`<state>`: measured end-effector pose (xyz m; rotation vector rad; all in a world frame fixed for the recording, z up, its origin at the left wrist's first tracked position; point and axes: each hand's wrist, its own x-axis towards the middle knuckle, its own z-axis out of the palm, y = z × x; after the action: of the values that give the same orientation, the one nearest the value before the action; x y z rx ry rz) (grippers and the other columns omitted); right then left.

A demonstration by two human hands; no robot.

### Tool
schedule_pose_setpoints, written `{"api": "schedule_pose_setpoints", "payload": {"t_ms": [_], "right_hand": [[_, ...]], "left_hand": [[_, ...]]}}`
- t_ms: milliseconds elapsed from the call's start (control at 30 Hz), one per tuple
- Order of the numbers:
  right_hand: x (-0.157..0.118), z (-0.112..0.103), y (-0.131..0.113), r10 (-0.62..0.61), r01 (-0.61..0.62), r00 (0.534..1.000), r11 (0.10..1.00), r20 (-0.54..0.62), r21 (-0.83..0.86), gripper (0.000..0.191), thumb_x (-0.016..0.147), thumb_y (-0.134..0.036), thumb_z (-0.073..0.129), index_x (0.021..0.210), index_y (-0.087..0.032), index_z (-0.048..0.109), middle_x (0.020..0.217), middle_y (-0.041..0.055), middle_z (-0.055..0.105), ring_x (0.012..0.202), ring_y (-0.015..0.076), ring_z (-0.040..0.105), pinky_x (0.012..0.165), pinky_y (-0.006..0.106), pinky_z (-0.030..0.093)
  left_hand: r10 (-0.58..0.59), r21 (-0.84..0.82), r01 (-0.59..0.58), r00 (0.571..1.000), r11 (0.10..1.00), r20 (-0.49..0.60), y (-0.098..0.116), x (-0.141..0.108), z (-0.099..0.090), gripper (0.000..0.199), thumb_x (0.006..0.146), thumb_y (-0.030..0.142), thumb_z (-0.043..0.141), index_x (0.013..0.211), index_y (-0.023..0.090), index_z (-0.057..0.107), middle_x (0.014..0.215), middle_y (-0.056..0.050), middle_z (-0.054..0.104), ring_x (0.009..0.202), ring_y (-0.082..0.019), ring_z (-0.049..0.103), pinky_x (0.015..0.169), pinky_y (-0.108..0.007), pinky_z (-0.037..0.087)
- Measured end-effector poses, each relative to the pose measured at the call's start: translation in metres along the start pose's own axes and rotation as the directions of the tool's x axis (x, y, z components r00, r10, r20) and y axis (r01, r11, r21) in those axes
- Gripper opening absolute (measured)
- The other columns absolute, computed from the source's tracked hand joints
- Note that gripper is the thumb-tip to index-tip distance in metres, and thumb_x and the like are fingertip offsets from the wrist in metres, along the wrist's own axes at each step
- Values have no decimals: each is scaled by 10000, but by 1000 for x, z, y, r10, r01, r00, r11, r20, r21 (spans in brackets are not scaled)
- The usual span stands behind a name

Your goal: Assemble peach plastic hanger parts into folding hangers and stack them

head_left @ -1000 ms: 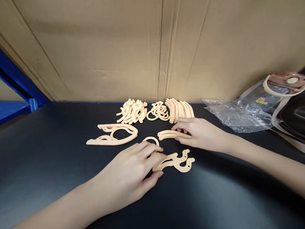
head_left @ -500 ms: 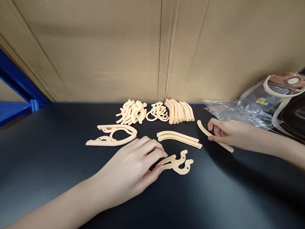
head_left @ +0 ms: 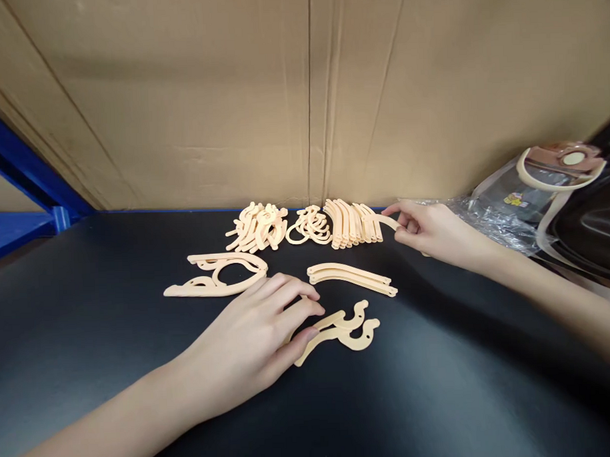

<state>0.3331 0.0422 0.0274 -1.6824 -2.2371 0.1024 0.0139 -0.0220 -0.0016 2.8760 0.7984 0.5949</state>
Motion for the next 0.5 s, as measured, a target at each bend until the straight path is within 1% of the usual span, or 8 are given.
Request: {"api": "schedule_pose_setpoints", "payload": {"t_ms": [167, 333, 433, 500], "right_hand": [[5, 7, -3, 11, -10, 1000, 999, 14, -51, 312, 816, -278, 503, 1066, -179, 660, 730, 9, 660, 639, 169, 581, 589, 285, 404], [6, 6, -3, 38, -44, 993, 997, -109, -58, 304, 814, -254, 496, 1061, -179, 656, 762, 17, 675, 626, 164, 577, 609, 288, 412], [7, 6, -2, 50, -55, 995, 997, -85, -56, 275, 814, -266, 498, 1018, -186, 666, 750, 16, 673, 637, 172, 584, 608, 290, 415], [8, 7, -1, 63, -67, 995, 997, -81, -41, 284, 816, -265, 496, 1030, -182, 664, 766, 20, 683, 649, 176, 594, 622, 296, 424]], "left_hand": [[-5, -11, 5, 1000, 1000, -3, -2, -3, -1, 184, 983, 182, 481, 1105, 208, 616, 1140, -40, 617, 1043, -191, 544, 859, -330, 421], [-7, -20, 7, 1000, 1000, 4, -1, -4, -2, 189, 982, 187, 478, 1102, 212, 622, 1136, -49, 623, 1025, -196, 551, 840, -332, 427], [-8, -20, 8, 1000, 1000, 5, 0, -4, -2, 189, 987, 192, 472, 1094, 209, 627, 1136, -54, 624, 1025, -200, 551, 841, -337, 424], [-2, -16, 2, 1000, 1000, -2, 0, -3, -2, 189, 993, 194, 464, 1083, 207, 630, 1130, -55, 628, 1026, -201, 552, 841, -338, 421]]}}
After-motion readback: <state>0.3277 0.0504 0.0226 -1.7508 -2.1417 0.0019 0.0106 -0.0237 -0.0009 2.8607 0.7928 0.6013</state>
